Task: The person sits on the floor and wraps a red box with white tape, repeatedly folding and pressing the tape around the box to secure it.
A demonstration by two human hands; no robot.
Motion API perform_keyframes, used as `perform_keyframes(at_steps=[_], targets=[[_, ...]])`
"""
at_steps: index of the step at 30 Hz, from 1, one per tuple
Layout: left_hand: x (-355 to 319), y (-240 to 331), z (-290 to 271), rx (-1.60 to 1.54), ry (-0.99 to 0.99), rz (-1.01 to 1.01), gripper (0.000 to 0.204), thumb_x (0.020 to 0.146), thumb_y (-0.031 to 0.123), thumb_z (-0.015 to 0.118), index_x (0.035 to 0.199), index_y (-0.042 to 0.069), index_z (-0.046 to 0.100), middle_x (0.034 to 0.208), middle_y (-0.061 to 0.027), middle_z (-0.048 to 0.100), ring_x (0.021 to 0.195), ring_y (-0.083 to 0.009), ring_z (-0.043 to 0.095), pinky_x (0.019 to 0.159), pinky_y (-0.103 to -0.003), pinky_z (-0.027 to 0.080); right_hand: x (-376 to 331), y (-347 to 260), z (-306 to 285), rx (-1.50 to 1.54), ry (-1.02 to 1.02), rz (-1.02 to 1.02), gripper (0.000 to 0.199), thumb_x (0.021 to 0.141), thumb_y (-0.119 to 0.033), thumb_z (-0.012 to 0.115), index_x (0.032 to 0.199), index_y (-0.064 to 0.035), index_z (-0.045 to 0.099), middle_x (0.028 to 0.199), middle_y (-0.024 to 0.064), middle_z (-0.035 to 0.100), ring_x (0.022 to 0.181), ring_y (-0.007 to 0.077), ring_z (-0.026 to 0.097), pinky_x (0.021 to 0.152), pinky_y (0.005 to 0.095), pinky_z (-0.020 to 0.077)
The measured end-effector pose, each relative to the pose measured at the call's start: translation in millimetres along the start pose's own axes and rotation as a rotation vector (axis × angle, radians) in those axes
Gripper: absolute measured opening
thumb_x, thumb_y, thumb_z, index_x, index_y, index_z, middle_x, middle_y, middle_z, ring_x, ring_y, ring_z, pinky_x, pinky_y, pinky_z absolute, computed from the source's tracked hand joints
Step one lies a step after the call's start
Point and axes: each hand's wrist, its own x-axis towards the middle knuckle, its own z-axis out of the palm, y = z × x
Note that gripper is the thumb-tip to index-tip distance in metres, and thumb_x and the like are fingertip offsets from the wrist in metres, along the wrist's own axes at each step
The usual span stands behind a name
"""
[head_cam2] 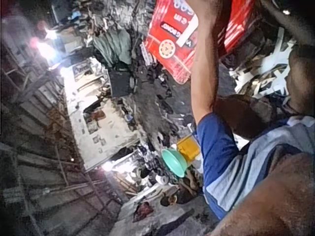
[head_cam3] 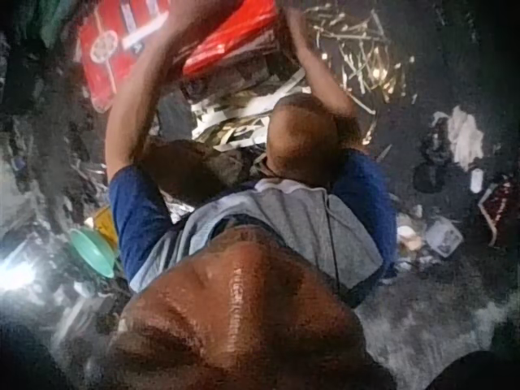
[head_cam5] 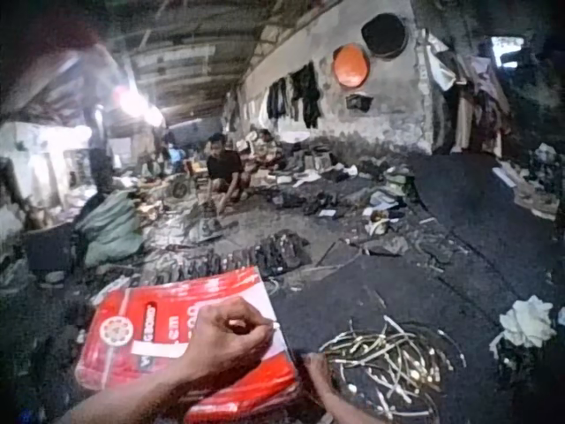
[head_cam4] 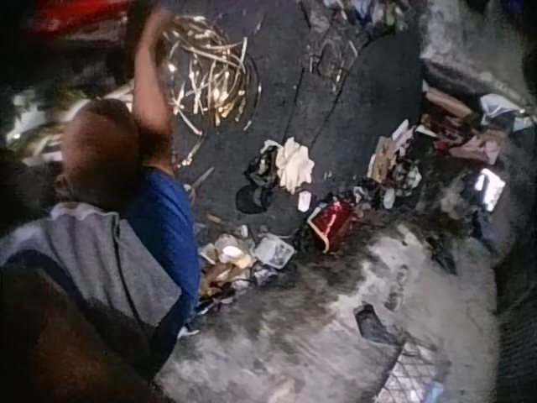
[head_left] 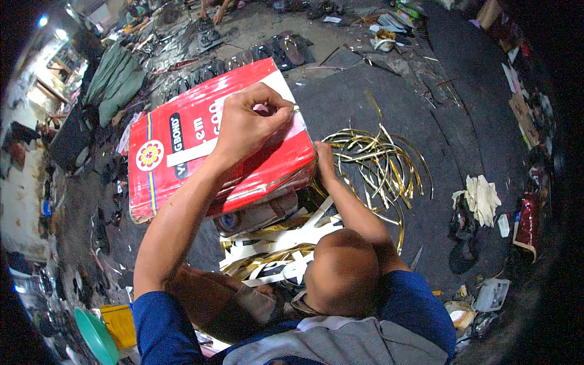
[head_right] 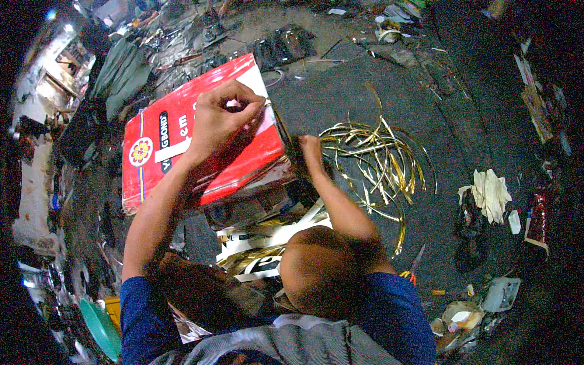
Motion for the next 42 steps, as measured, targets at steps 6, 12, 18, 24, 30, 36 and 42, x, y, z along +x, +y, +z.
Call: perform_keyframes(at_steps=[6, 12, 18, 24, 30, 36, 42], targets=[[-7, -10, -12, 0.043, 0.034, 0.015, 0.012, 0.090, -0.001, 0.074, 0.080, -0.001, 0.068, 0.079, -0.0041, 0.068, 0.064, -0.0081, 0.061, 0.055, -0.024, 0.049, -30, 17, 24, -0.159, -0.066, 0.106, 0.032, 0.089, -0.026, 0.054, 0.072, -0.0016, 0.067, 0.070, 0.0075, 0.063, 0.064, 0.0211, 0.060, 0.056, 0.0426, 0.0456], [0, -4, -4, -0.016, 0.001, -0.053, 0.005, 0.084, 0.006, 0.079, 0.082, 0.002, 0.076, 0.082, -0.0041, 0.073, 0.075, -0.0098, 0.067, 0.068, -0.027, 0.054, -54, 74, -19, -0.517, -0.140, 0.209, 0.025, 0.085, -0.020, 0.060, 0.078, 0.0009, 0.070, 0.075, 0.0174, 0.068, 0.065, 0.0305, 0.067, 0.056, 0.0459, 0.0509], [-10, -9, -11, 0.004, 0.036, -0.066, 0.004, 0.085, 0.004, 0.078, 0.083, 0.001, 0.076, 0.082, -0.0041, 0.072, 0.073, -0.0084, 0.066, 0.066, -0.025, 0.053, -68, 74, -6, -0.247, -0.126, 0.520, 0.025, 0.083, -0.016, 0.065, 0.089, 0.0059, 0.075, 0.095, 0.0304, 0.073, 0.092, 0.0474, 0.072, 0.084, 0.0533, 0.0589], [-3, 1, -10, 0.088, 0.004, 0.085, 0.008, 0.085, -0.002, 0.077, 0.079, -0.002, 0.072, 0.086, -0.0059, 0.071, 0.077, -0.0105, 0.066, 0.062, -0.025, 0.053, -67, 81, -28, -0.543, -0.114, 0.424, 0.026, 0.083, -0.016, 0.065, 0.090, 0.0061, 0.075, 0.097, 0.0318, 0.072, 0.094, 0.0482, 0.072, 0.085, 0.0532, 0.0588], [-4, -6, -12, 0.126, 0.030, 0.129, 0.002, 0.084, 0.001, 0.077, 0.083, 0.002, 0.076, 0.081, -0.0044, 0.071, 0.070, -0.0090, 0.065, 0.061, -0.025, 0.051, -62, 88, -34, -0.777, -0.099, 0.354, 0.026, 0.082, -0.016, 0.066, 0.091, 0.0064, 0.075, 0.099, 0.0332, 0.072, 0.096, 0.0490, 0.072, 0.086, 0.0531, 0.0586], [-8, 0, -29, 0.303, -0.114, 0.365, 0.016, 0.086, 0.000, 0.074, 0.101, 0.002, 0.079, 0.093, -0.0078, 0.071, 0.078, -0.0142, 0.068, 0.065, -0.028, 0.054, -66, 100, -35, -0.849, -0.134, 0.311, 0.028, 0.083, -0.018, 0.065, 0.092, 0.0066, 0.075, 0.103, 0.0358, 0.071, 0.098, 0.0496, 0.071, 0.088, 0.0534, 0.0583], [-12, -5, -26, 0.217, -0.219, 0.352, 0.030, 0.085, 0.000, 0.067, 0.113, 0.002, 0.075, 0.099, -0.0163, 0.069, 0.093, -0.0304, 0.071, 0.080, -0.037, 0.058, -55, 122, -76, -1.418, -0.382, -0.058, 0.045, 0.095, -0.038, 0.065, 0.100, 0.0062, 0.075, 0.109, 0.0315, 0.071, 0.106, 0.0484, 0.069, 0.097, 0.0525, 0.0554]])
